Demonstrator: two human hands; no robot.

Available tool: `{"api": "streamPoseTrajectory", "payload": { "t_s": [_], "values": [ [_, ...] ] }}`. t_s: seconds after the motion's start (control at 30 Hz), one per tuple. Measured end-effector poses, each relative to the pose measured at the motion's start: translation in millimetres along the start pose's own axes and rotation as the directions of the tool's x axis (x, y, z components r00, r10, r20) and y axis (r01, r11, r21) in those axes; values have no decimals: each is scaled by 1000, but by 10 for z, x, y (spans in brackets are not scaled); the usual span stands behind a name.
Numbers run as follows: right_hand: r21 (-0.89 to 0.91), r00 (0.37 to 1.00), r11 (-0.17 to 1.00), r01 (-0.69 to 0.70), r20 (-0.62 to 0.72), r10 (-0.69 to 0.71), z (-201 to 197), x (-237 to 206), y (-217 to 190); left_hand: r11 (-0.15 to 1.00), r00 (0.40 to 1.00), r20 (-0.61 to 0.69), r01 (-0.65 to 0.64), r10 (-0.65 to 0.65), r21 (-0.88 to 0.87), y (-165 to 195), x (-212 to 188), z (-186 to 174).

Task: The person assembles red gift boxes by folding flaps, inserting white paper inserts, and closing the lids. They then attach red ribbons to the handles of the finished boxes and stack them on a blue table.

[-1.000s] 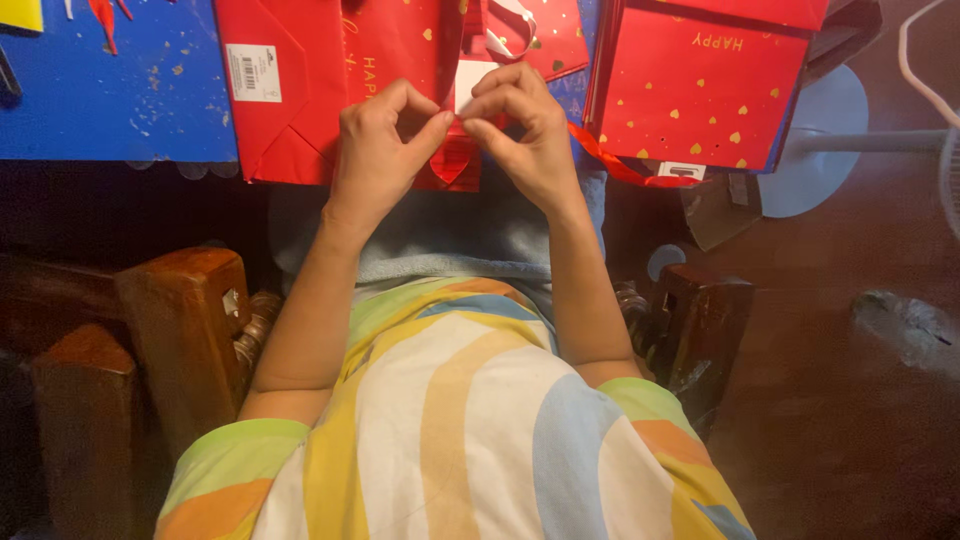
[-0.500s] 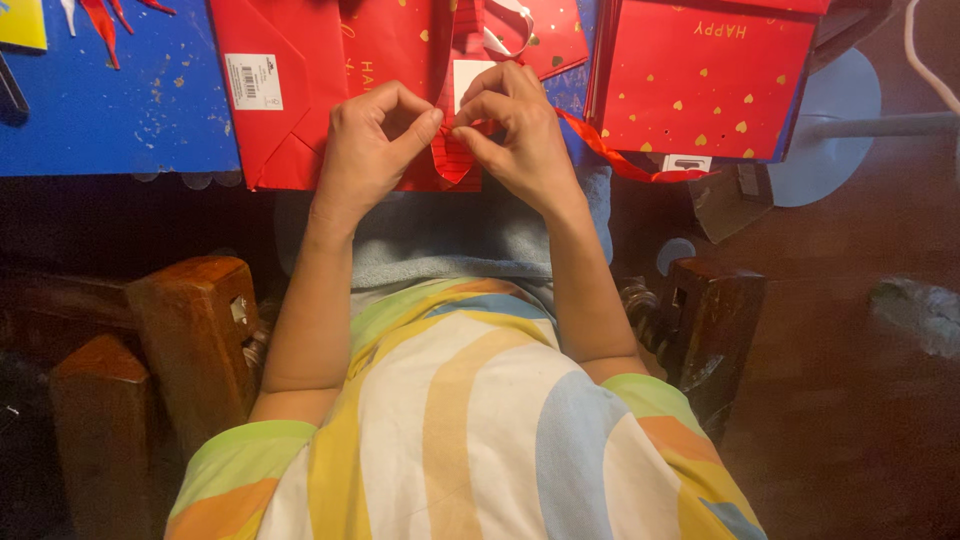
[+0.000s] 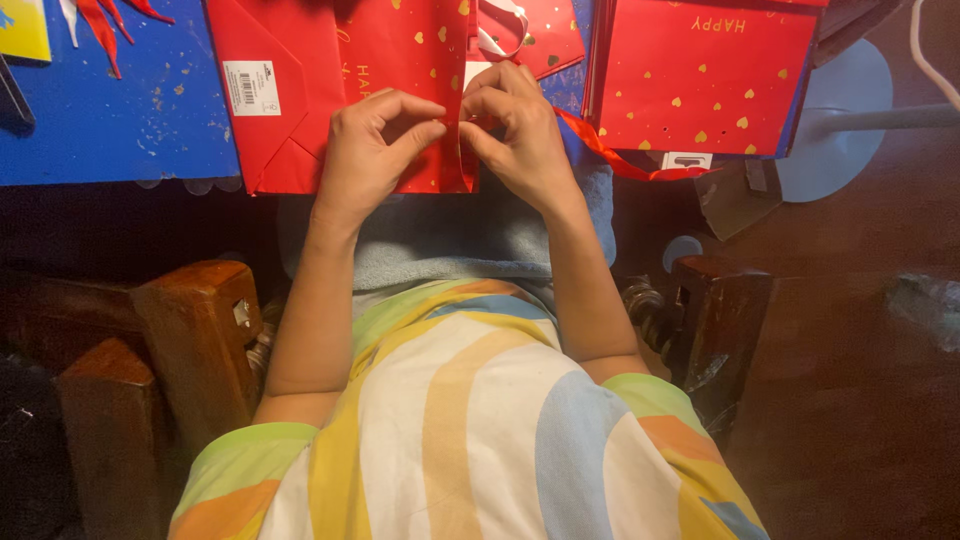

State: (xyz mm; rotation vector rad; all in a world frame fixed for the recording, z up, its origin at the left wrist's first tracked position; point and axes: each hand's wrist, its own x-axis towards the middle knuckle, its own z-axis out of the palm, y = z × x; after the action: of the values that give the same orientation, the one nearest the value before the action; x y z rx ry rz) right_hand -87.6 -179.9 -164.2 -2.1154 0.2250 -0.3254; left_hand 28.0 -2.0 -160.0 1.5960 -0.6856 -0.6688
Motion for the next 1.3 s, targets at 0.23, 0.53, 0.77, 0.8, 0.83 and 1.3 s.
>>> {"api": "streamPoseTrajectory", "payload": {
  "t_s": [0.23,0.53,0.77,0.8,0.83,1.3],
  "values": [
    [41,1000,999,5,-3,-5,-8,-14,0,979,993,-90,-58,77,197,-6,-24,93],
    [-45,997,996,75,15,-74,-35,-31,-38,991,995,-99,-21,7,-133,-165,-24,88],
    [4,1000,1000,27,14,-28,-69,-23,-15,952,995,-93,-52,25,-301,-313,-42,86],
    [1,999,999,39,10,-39,-68,-24,-12,953,995,-102,-52,22,-299,-327,-46,84],
    [-2,999,999,51,7,-51,-69,-23,-8,954,992,-119,-67,33,-291,-340,-50,83],
    [50,999,998,27,40,-29,-137,-9,12,751,955,-287,-139,-70,-646,-479,-32,-25]
  ]
}}
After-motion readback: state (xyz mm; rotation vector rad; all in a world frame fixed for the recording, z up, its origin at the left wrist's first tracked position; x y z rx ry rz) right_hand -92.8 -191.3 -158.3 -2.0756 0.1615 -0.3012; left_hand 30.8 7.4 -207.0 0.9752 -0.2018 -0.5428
